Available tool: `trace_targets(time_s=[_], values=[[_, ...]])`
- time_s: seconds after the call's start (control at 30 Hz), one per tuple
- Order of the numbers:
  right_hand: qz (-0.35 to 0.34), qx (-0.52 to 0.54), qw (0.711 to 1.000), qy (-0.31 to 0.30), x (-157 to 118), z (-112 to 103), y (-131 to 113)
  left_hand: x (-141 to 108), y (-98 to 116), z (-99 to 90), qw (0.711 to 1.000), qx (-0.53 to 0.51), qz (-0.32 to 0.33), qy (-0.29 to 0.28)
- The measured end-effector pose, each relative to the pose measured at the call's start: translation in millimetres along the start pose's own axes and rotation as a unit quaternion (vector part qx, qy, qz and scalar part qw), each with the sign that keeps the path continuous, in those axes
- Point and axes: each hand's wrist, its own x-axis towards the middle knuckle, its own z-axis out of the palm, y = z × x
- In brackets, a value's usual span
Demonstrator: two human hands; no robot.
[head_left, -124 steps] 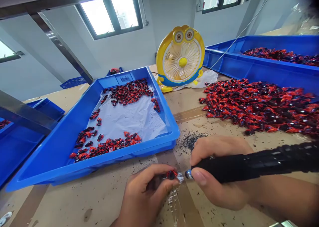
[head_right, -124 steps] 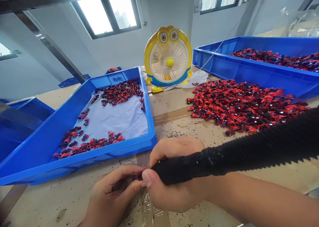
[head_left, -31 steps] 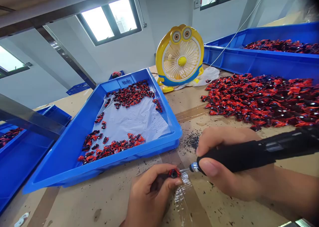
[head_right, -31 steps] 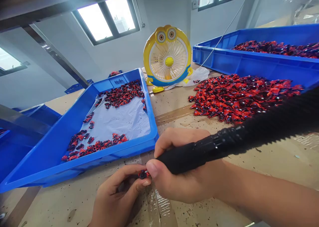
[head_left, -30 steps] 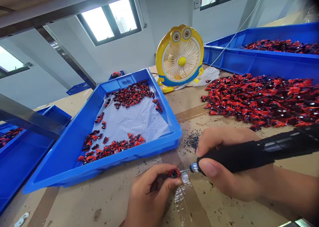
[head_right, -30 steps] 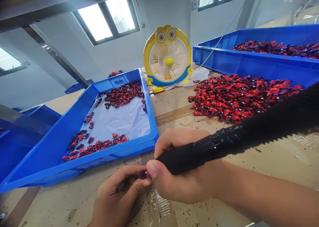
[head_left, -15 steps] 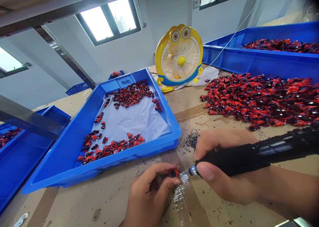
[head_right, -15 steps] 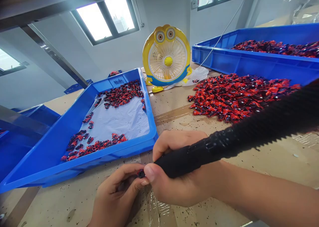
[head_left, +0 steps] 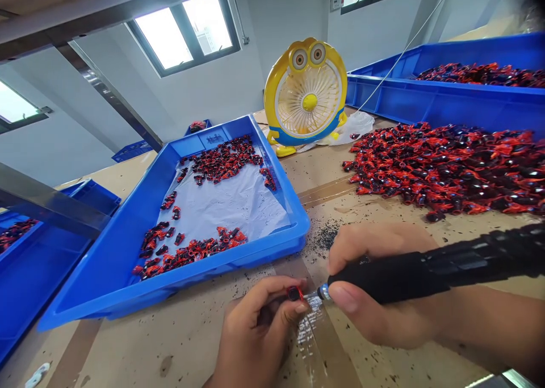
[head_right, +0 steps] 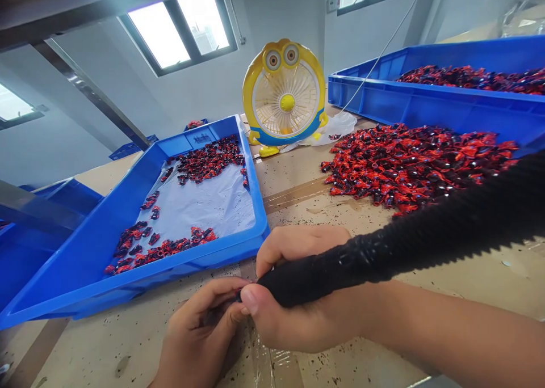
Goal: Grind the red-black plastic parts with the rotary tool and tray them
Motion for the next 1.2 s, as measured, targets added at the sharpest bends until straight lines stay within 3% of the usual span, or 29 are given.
trace_targets(time_s=[0.33, 0.67, 1.2], values=[[0.001, -0.008, 1.0, -0.009, -1, -1, 0, 0, 0, -0.8, 1.0, -0.011, -0.008, -0.017], [-0.005, -0.016, 1.0, -0.016, -2, 0, 2, 2, -5, -6.8, 0.991, 0.112, 0.073, -0.01], [-0.016, -0.03, 0.999, 0.005, -7, 13, 4, 3, -5, -6.6, 0.987, 0.108, 0.118, -0.015]])
